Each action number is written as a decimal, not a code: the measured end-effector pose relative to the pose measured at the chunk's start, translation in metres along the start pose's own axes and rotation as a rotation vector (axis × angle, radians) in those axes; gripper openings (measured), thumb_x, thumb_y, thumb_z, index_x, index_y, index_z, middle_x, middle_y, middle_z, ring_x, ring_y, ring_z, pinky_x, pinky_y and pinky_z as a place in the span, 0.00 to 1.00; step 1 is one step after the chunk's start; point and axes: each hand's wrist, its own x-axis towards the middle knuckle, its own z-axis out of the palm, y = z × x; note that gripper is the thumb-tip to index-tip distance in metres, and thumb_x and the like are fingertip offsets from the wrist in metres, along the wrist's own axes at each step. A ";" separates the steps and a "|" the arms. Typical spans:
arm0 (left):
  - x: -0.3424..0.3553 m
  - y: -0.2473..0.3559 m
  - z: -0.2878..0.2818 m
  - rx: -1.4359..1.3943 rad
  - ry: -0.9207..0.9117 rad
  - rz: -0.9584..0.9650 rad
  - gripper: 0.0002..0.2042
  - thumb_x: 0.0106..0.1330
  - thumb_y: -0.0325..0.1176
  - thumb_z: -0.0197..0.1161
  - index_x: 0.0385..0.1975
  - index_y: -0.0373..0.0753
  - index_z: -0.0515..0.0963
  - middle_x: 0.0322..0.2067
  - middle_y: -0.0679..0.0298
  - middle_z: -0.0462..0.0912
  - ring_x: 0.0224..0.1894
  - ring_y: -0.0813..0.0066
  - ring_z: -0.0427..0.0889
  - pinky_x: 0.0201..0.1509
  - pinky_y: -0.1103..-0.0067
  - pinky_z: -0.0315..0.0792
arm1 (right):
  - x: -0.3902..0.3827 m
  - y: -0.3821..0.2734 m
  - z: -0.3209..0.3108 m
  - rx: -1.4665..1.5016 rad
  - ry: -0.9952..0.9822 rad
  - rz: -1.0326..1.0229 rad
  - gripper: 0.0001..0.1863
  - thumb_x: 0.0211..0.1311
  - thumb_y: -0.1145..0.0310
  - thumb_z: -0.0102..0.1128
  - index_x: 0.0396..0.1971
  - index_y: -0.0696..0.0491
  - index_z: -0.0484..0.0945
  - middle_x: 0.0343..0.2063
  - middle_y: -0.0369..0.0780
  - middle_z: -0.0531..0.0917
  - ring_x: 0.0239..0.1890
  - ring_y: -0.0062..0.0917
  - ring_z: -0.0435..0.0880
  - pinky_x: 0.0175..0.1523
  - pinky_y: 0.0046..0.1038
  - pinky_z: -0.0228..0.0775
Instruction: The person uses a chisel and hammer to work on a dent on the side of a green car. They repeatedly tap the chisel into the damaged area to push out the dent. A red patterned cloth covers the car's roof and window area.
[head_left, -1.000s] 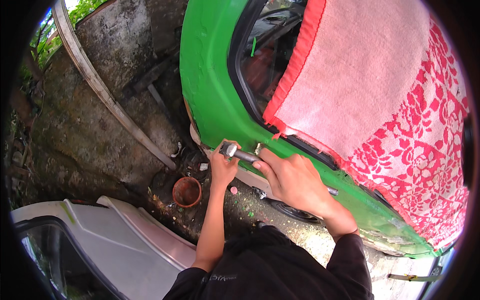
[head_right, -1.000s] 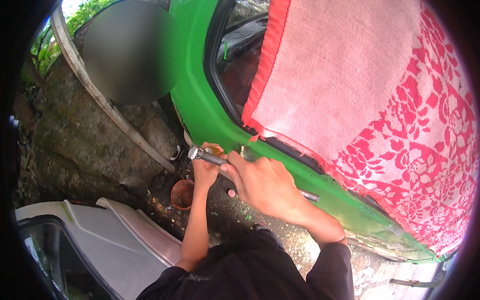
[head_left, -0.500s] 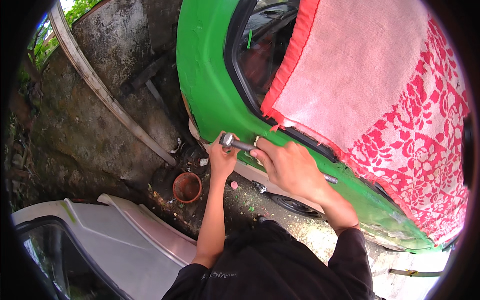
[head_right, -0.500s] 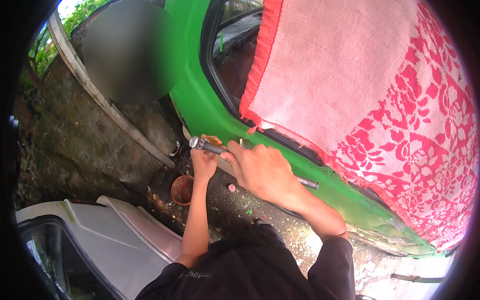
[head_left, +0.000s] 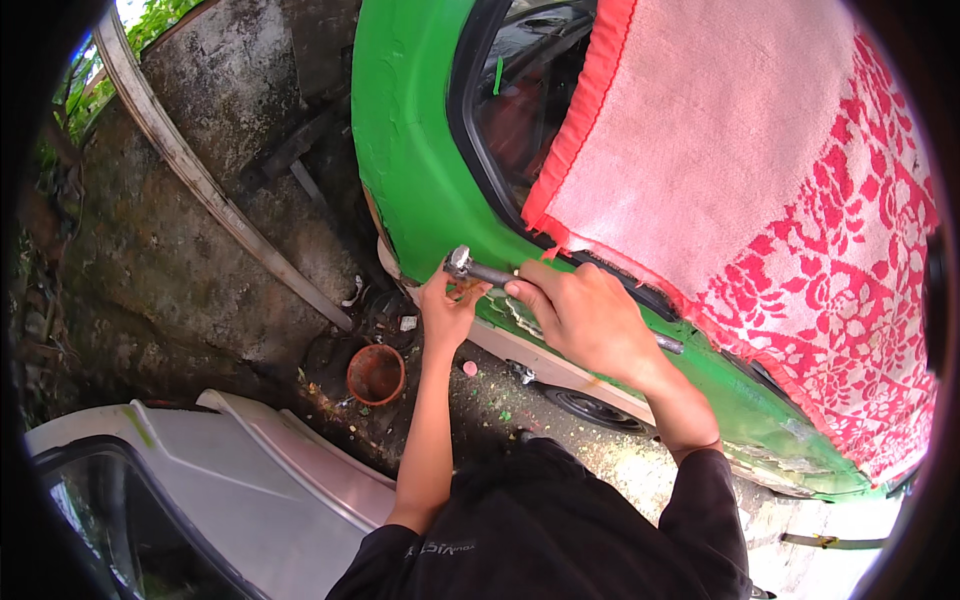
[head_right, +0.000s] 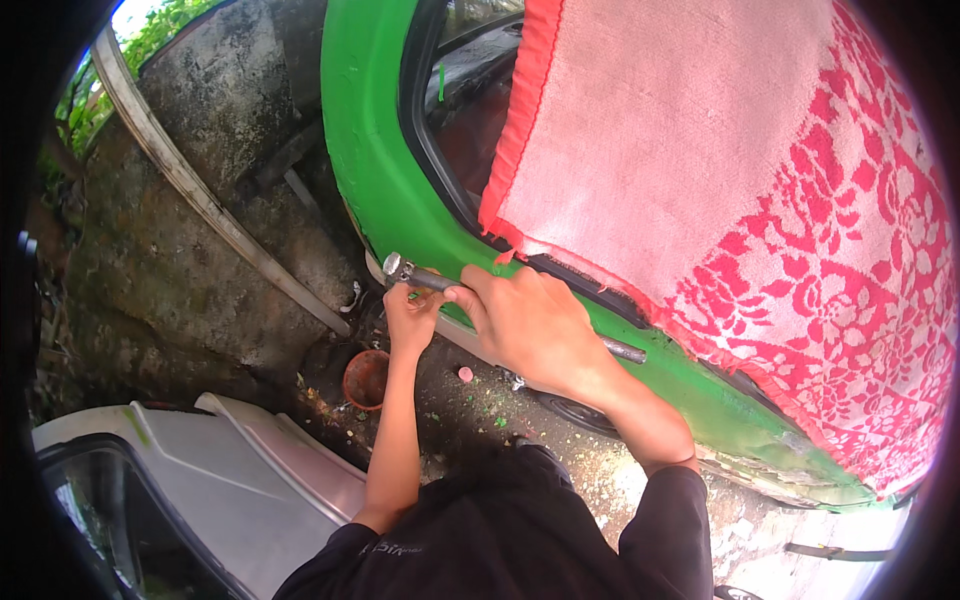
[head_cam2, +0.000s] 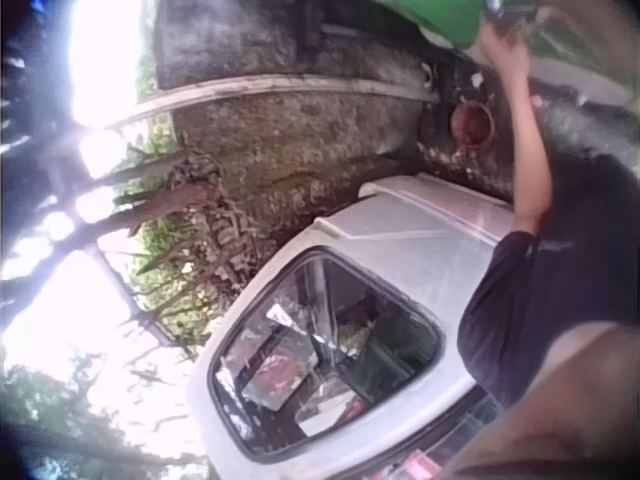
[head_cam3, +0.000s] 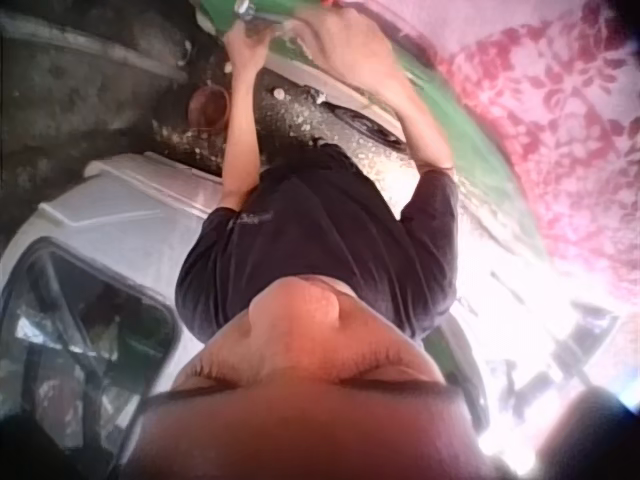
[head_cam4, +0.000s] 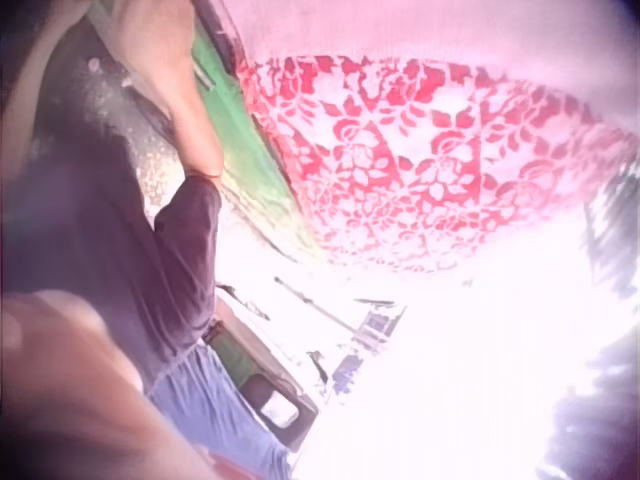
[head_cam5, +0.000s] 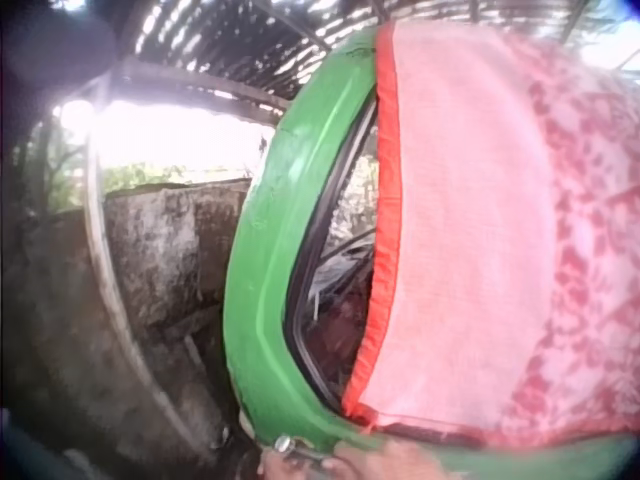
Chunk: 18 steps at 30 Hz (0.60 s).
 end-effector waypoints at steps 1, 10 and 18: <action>0.002 0.002 -0.002 0.014 0.000 -0.015 0.14 0.59 0.21 0.72 0.44 0.30 0.78 0.36 0.64 0.83 0.38 0.78 0.83 0.41 0.79 0.79 | -0.002 -0.007 -0.008 -0.007 -0.032 0.028 0.13 0.73 0.58 0.55 0.37 0.53 0.79 0.14 0.50 0.75 0.21 0.51 0.77 0.29 0.48 0.66; 0.003 0.006 0.002 -0.112 0.006 -0.055 0.15 0.59 0.22 0.73 0.43 0.31 0.77 0.37 0.65 0.82 0.38 0.80 0.82 0.43 0.80 0.79 | 0.003 -0.004 -0.008 0.099 0.001 -0.018 0.13 0.73 0.60 0.55 0.34 0.54 0.79 0.15 0.50 0.75 0.21 0.51 0.77 0.29 0.47 0.65; 0.005 -0.013 -0.003 -0.087 0.015 -0.020 0.19 0.59 0.21 0.72 0.49 0.30 0.76 0.38 0.63 0.83 0.39 0.78 0.84 0.44 0.79 0.79 | 0.004 -0.004 -0.001 0.092 -0.017 -0.050 0.14 0.73 0.59 0.54 0.36 0.55 0.80 0.18 0.50 0.78 0.22 0.51 0.77 0.29 0.48 0.65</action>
